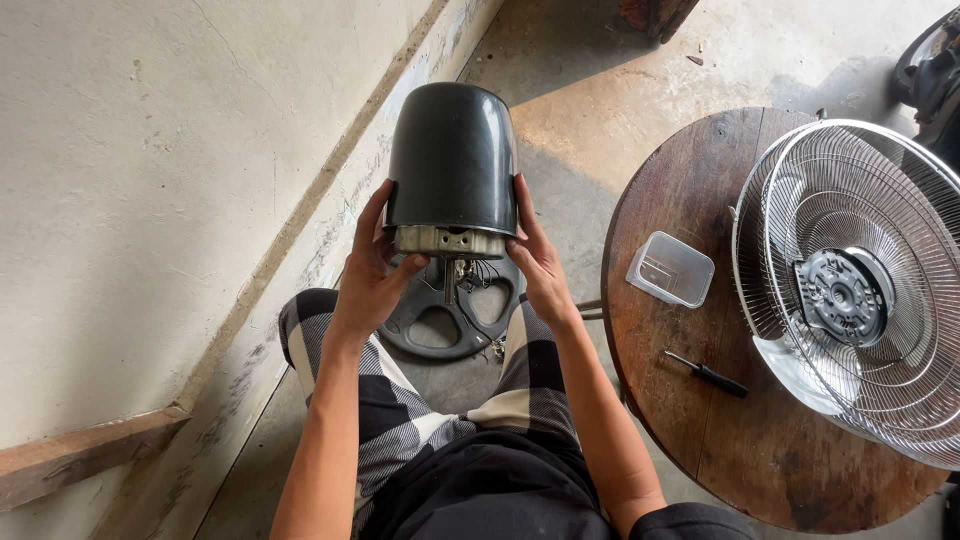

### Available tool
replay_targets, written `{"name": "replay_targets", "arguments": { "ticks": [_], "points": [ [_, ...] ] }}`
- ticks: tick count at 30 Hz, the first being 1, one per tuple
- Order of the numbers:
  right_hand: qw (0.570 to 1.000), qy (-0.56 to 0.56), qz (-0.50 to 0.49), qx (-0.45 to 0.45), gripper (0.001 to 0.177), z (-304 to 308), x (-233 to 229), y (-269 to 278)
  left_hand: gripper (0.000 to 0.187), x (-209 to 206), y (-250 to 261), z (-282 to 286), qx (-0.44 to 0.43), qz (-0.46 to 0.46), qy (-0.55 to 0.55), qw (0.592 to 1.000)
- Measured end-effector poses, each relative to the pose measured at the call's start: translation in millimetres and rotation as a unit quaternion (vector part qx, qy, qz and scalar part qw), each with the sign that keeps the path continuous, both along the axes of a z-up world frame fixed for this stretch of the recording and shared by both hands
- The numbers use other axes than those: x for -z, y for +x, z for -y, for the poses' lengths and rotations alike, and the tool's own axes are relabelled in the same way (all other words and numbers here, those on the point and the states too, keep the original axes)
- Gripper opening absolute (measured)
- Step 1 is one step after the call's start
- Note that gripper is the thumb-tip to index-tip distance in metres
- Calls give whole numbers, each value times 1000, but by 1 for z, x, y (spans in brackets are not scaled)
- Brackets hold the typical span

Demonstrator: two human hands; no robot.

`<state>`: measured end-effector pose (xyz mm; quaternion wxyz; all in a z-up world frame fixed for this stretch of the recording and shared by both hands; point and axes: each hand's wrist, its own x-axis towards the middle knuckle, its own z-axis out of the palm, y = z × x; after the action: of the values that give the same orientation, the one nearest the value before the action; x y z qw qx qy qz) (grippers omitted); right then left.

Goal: The person uses a screwdriver to tighten a screw on the fan motor housing, then places the screwdriver on the table. They pick up the fan's rear cover and fit it onto the motor assembly.

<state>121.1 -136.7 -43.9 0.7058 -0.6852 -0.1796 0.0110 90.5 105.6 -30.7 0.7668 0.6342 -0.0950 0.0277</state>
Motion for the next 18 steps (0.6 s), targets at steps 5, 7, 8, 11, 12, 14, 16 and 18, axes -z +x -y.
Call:
{"name": "replay_targets", "arguments": {
  "ticks": [5, 7, 8, 11, 12, 14, 16, 18],
  "points": [
    [999, -15, -37, -6, 108, -1, -3, -5, 89, 10, 5, 0, -23, 51, 18, 998],
    [999, -34, -21, -12, 113, -3, -6, -8, 88, 13, 5, 1, -35, 69, 28, 997],
    [999, -48, 3, -12, 113, -3, -7, -7, 88, 15, 5, 3, -40, 83, 34, 995],
    [996, -90, 10, 6, 113, -4, -10, -7, 89, 20, 7, 6, -54, 107, 43, 992],
    [994, -104, 0, 16, 114, -5, -10, -7, 90, 22, 8, 7, -58, 111, 43, 991],
    [996, -93, -2, 4, 112, -4, -10, -7, 104, 24, 10, 4, -56, 63, 45, 995],
    [996, -84, 7, -7, 109, -4, -9, -7, 113, 25, 16, -1, -42, 42, 40, 997],
    [997, -77, 25, -16, 107, -6, -7, -6, 119, 27, 24, -4, -14, 47, 27, 998]
  ]
}}
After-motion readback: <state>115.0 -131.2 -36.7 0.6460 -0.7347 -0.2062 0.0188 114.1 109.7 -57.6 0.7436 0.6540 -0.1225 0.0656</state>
